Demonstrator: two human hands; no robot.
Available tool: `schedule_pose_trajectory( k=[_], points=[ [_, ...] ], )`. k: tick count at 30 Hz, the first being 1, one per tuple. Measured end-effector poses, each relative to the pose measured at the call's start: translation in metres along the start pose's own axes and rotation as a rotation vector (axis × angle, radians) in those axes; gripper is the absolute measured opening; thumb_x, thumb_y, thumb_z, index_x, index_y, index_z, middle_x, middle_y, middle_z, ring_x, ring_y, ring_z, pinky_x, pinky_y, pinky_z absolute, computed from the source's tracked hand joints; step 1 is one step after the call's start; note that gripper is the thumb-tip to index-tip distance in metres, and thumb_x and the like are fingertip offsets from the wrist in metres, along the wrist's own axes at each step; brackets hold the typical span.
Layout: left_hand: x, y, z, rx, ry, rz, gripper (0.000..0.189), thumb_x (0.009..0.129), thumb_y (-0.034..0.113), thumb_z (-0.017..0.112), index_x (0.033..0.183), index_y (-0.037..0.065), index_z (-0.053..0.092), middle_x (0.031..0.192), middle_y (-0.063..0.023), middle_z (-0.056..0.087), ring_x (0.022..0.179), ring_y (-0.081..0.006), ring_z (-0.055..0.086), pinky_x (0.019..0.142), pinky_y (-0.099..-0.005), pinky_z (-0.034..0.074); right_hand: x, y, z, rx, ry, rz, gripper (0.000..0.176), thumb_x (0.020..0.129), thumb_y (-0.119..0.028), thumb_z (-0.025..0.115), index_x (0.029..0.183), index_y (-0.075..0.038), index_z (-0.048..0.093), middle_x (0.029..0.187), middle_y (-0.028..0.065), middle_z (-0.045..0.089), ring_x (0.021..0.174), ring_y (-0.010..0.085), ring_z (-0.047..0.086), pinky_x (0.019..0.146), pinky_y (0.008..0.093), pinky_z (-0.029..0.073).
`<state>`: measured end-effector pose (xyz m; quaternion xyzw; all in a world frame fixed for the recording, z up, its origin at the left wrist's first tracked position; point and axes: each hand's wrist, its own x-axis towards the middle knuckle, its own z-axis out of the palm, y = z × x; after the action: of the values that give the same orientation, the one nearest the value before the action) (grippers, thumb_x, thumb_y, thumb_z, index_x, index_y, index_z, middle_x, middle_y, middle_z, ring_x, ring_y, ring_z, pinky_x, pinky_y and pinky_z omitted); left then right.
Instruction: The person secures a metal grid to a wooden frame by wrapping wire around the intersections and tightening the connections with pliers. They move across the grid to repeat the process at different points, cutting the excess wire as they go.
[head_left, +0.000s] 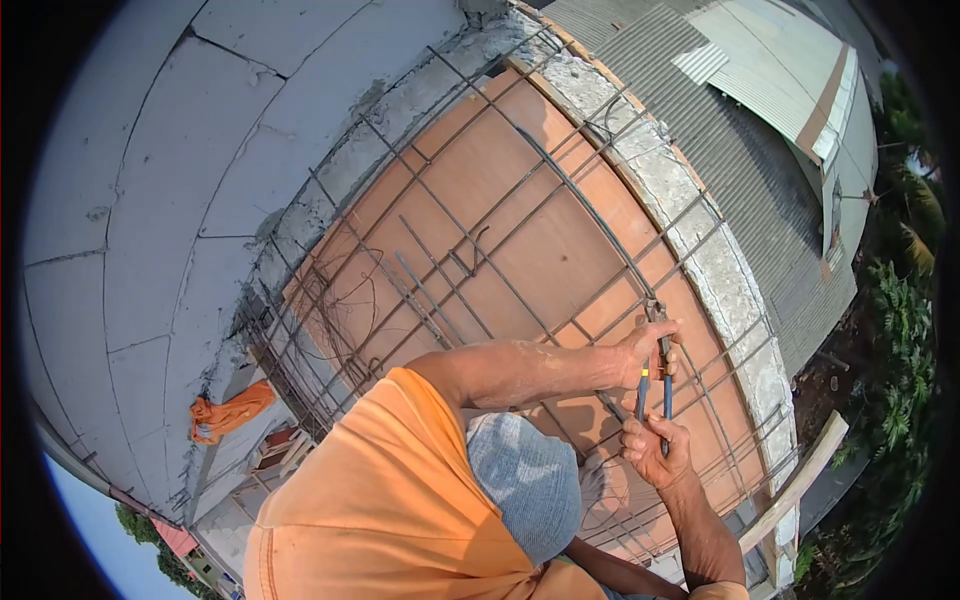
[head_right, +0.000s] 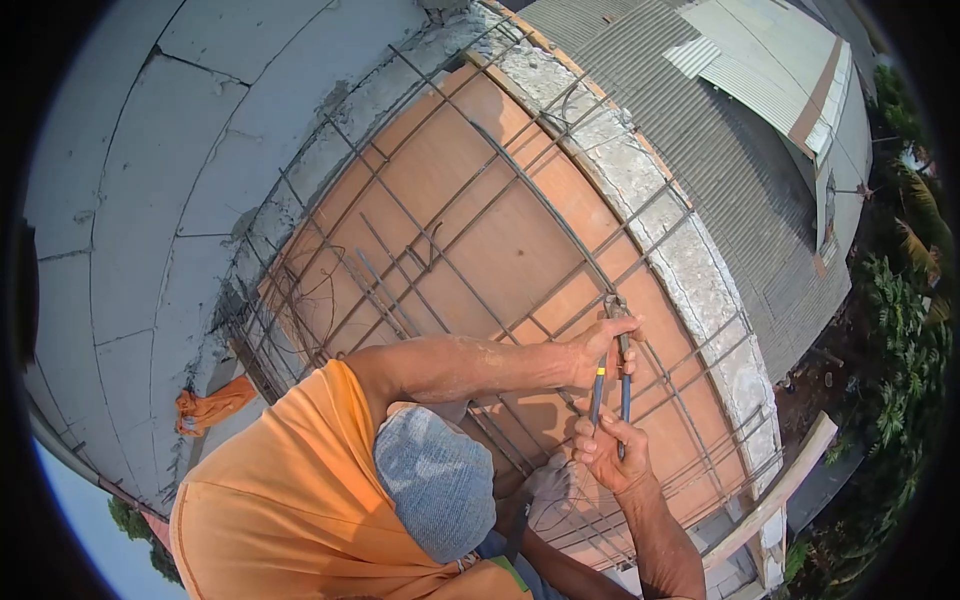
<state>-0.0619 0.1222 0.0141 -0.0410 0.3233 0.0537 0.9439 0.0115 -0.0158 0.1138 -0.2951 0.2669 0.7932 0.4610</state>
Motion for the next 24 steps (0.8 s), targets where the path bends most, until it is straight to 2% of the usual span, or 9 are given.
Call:
schedule_pose_trajectory(
  k=[4,6,7,10,12,16,19,22,24],
  points=[
    [-0.015,0.004,0.009,0.085,0.123,0.024,0.033,0.094,0.041,0.060,0.091,0.011,0.047,0.062,-0.0038,0.050,0.052,-0.0173,0.049,0.057,-0.0363,0.045,0.005,0.007,0.031,-0.736,0.426,-0.178,0.052,0.095,-0.029,0.059,0.126,0.010,0.046,0.092,0.0188,0.063,0.071,0.0288,0.065,0.065,0.0389,0.052],
    [-0.010,0.000,0.018,0.091,0.280,0.041,0.031,0.095,0.036,0.060,0.088,0.010,0.044,0.059,-0.0029,0.047,0.049,-0.0162,0.047,0.051,-0.0331,0.043,0.002,0.005,0.046,-1.640,0.800,-0.470,0.065,0.093,-0.033,0.061,0.135,0.010,0.037,0.097,0.0221,0.060,0.073,0.0293,0.064,0.069,0.0394,0.053],
    [-0.005,-0.003,0.020,0.092,0.333,0.092,0.032,0.094,0.035,0.062,0.083,0.010,0.045,0.058,-0.0030,0.046,0.046,-0.0158,0.046,0.044,-0.0317,0.040,0.004,0.014,0.042,-1.949,0.718,-0.611,0.077,0.087,-0.027,0.068,0.140,0.013,0.029,0.106,0.0288,0.058,0.093,0.0387,0.063,0.082,0.0453,0.050],
    [0.004,-0.012,0.019,0.118,0.402,0.183,0.035,0.094,0.034,0.062,0.077,0.009,0.045,0.056,-0.0032,0.046,0.043,-0.0160,0.046,0.041,-0.0324,0.039,0.019,0.034,0.022,-2.122,0.899,-0.657,0.082,0.081,-0.018,0.071,0.142,0.013,0.026,0.114,0.0342,0.055,0.107,0.0460,0.056,0.092,0.0516,0.043],
    [0.004,-0.012,0.024,0.098,0.467,0.185,0.039,0.092,0.036,0.064,0.072,0.009,0.044,0.055,-0.0030,0.045,0.041,-0.0161,0.044,0.039,-0.0325,0.038,0.026,0.029,0.007,-2.040,0.912,-0.615,0.076,0.080,-0.009,0.067,0.141,0.013,0.028,0.121,0.0385,0.050,0.112,0.0511,0.052,0.095,0.0526,0.039],
    [0.000,-0.011,0.020,0.279,0.611,0.145,0.042,0.085,0.043,0.070,0.073,0.009,0.048,0.058,-0.0035,0.049,0.044,-0.0170,0.050,0.041,-0.0315,0.044,0.023,0.009,-0.005,-2.028,0.818,-0.638,0.048,0.080,-0.002,0.060,0.122,0.013,0.044,0.096,0.0277,0.058,0.091,0.0438,0.059,0.083,0.0503,0.047],
    [0.002,-0.011,0.002,0.291,0.455,0.106,0.044,0.083,0.048,0.071,0.080,0.009,0.051,0.061,-0.0046,0.053,0.053,-0.0181,0.059,0.051,-0.0337,0.049,0.020,0.003,0.013,-0.830,0.433,-0.216,0.040,0.076,0.003,0.051,0.116,0.006,0.051,0.082,0.0123,0.057,0.072,0.0201,0.055,0.063,0.0365,0.046],
    [-0.006,-0.001,-0.006,0.053,0.266,0.007,0.040,0.086,0.047,0.069,0.087,0.011,0.051,0.063,-0.0050,0.056,0.058,-0.0189,0.060,0.061,-0.0363,0.051,0.020,-0.001,0.005,-0.136,0.173,-0.065,0.040,0.077,0.001,0.053,0.117,0.006,0.054,0.083,0.0122,0.057,0.065,0.0198,0.052,0.055,0.0331,0.047],
    [-0.005,-0.002,-0.005,-0.145,0.018,-0.049,0.033,0.090,0.043,0.065,0.091,0.013,0.050,0.064,-0.0049,0.057,0.057,-0.0200,0.058,0.067,-0.0385,0.049,0.023,-0.009,-0.018,-0.100,0.099,-0.060,0.044,0.076,-0.001,0.055,0.120,0.008,0.053,0.088,0.0143,0.059,0.064,0.0223,0.056,0.056,0.0362,0.050]
  ],
)
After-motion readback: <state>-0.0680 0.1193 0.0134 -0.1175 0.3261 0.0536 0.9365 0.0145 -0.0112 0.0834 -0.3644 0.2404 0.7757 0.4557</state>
